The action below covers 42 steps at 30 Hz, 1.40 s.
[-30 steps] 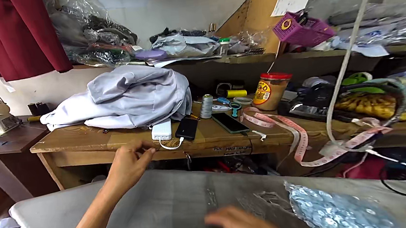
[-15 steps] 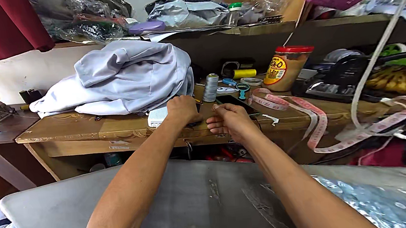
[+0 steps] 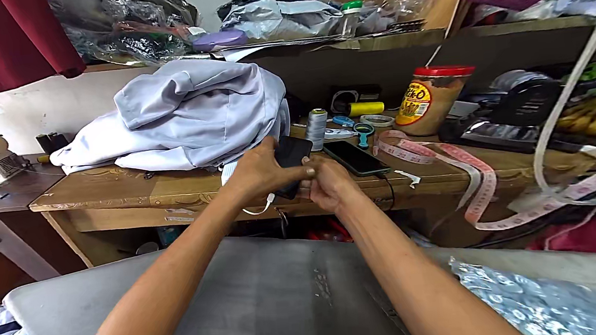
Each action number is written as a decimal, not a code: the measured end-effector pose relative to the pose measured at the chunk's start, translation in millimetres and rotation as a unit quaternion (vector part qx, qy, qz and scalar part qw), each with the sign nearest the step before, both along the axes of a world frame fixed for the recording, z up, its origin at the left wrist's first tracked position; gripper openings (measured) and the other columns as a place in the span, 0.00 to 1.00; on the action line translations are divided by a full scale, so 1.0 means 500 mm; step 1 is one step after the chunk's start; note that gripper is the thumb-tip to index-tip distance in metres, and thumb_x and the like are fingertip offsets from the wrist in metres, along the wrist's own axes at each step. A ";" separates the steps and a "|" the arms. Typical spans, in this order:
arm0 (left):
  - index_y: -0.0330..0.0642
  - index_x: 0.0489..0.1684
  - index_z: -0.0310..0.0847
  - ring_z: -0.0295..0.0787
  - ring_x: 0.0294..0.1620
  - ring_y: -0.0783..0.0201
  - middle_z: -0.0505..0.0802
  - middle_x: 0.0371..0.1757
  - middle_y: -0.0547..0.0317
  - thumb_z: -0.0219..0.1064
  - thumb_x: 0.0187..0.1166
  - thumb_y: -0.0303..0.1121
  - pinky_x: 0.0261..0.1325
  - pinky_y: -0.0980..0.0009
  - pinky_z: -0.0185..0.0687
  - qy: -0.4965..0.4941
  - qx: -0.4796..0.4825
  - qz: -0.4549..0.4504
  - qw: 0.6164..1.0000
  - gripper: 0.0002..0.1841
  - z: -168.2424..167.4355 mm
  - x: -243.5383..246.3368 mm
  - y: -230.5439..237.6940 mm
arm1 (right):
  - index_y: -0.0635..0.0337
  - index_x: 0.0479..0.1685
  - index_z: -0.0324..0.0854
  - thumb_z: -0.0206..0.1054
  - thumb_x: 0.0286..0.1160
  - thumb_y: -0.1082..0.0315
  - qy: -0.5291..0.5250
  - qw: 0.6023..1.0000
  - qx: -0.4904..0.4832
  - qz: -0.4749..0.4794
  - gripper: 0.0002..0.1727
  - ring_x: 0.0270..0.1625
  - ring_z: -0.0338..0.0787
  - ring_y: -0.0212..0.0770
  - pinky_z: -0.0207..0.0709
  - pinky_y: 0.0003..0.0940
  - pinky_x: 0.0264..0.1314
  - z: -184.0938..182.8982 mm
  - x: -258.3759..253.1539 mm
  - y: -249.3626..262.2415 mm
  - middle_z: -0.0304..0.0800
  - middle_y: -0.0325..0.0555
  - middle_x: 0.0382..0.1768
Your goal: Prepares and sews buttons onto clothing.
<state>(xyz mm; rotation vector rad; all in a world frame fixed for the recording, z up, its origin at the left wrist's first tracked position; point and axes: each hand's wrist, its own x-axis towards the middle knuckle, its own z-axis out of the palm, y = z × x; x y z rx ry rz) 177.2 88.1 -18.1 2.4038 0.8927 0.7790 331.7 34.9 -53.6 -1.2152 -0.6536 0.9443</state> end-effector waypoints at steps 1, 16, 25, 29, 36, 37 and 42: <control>0.42 0.74 0.76 0.93 0.45 0.46 0.94 0.48 0.43 0.75 0.72 0.61 0.48 0.42 0.87 -0.027 -0.004 -0.005 1.000 0.38 0.007 -0.021 0.010 | 0.58 0.70 0.66 0.45 0.96 0.61 0.007 1.000 0.018 0.005 0.16 0.39 0.91 0.46 0.87 0.43 0.38 -0.002 0.003 -0.003 0.85 0.55 0.47; 0.30 0.38 0.86 0.88 0.53 0.34 0.90 0.44 0.33 0.63 0.68 0.77 0.52 0.31 0.78 0.197 -0.028 0.201 0.959 0.46 0.005 -0.074 0.054 | 0.57 0.67 0.70 0.45 0.96 0.61 -0.025 0.996 0.078 0.020 0.15 0.39 0.94 0.43 0.90 0.40 0.39 -0.036 0.008 -0.016 0.88 0.50 0.48; 0.32 0.42 0.88 0.87 0.61 0.35 0.90 0.52 0.33 0.55 0.72 0.79 0.57 0.31 0.77 0.247 -0.026 0.204 0.947 0.47 0.021 -0.051 0.059 | 0.56 0.66 0.70 0.45 0.97 0.60 -0.020 0.998 0.066 0.006 0.15 0.40 0.94 0.44 0.90 0.41 0.39 -0.034 0.006 -0.014 0.88 0.50 0.48; 0.31 0.42 0.88 0.86 0.61 0.35 0.90 0.53 0.32 0.48 0.81 0.73 0.58 0.31 0.76 0.231 -0.033 0.189 0.954 0.44 0.023 -0.060 0.061 | 0.57 0.65 0.71 0.47 0.96 0.60 -0.031 0.999 0.030 -0.006 0.14 0.37 0.93 0.43 0.89 0.41 0.37 -0.020 0.005 -0.008 0.88 0.50 0.45; 0.31 0.38 0.85 0.88 0.56 0.36 0.90 0.47 0.33 0.49 0.88 0.64 0.54 0.33 0.78 0.183 -0.042 0.175 0.966 0.38 0.022 -0.084 0.055 | 0.63 0.69 0.73 0.50 0.94 0.57 -0.192 0.973 -0.126 -0.014 0.20 0.33 0.87 0.43 0.82 0.38 0.33 0.020 0.008 0.045 0.86 0.55 0.45; 0.31 0.37 0.85 0.88 0.55 0.37 0.90 0.46 0.33 0.49 0.88 0.63 0.54 0.33 0.78 0.179 -0.042 0.172 0.968 0.37 0.020 -0.087 0.055 | 0.64 0.69 0.73 0.52 0.94 0.57 -0.213 0.966 -0.145 -0.017 0.20 0.35 0.87 0.44 0.82 0.40 0.35 0.026 0.008 0.053 0.85 0.56 0.45; 0.32 0.35 0.84 0.88 0.53 0.38 0.90 0.44 0.36 0.50 0.88 0.61 0.52 0.34 0.78 0.158 -0.046 0.162 0.973 0.35 0.010 -0.099 0.057 | 0.70 0.48 0.87 0.62 0.87 0.58 -0.469 0.864 -0.182 -0.035 0.20 0.47 0.89 0.60 0.80 0.63 0.51 0.026 0.028 0.071 0.89 0.66 0.44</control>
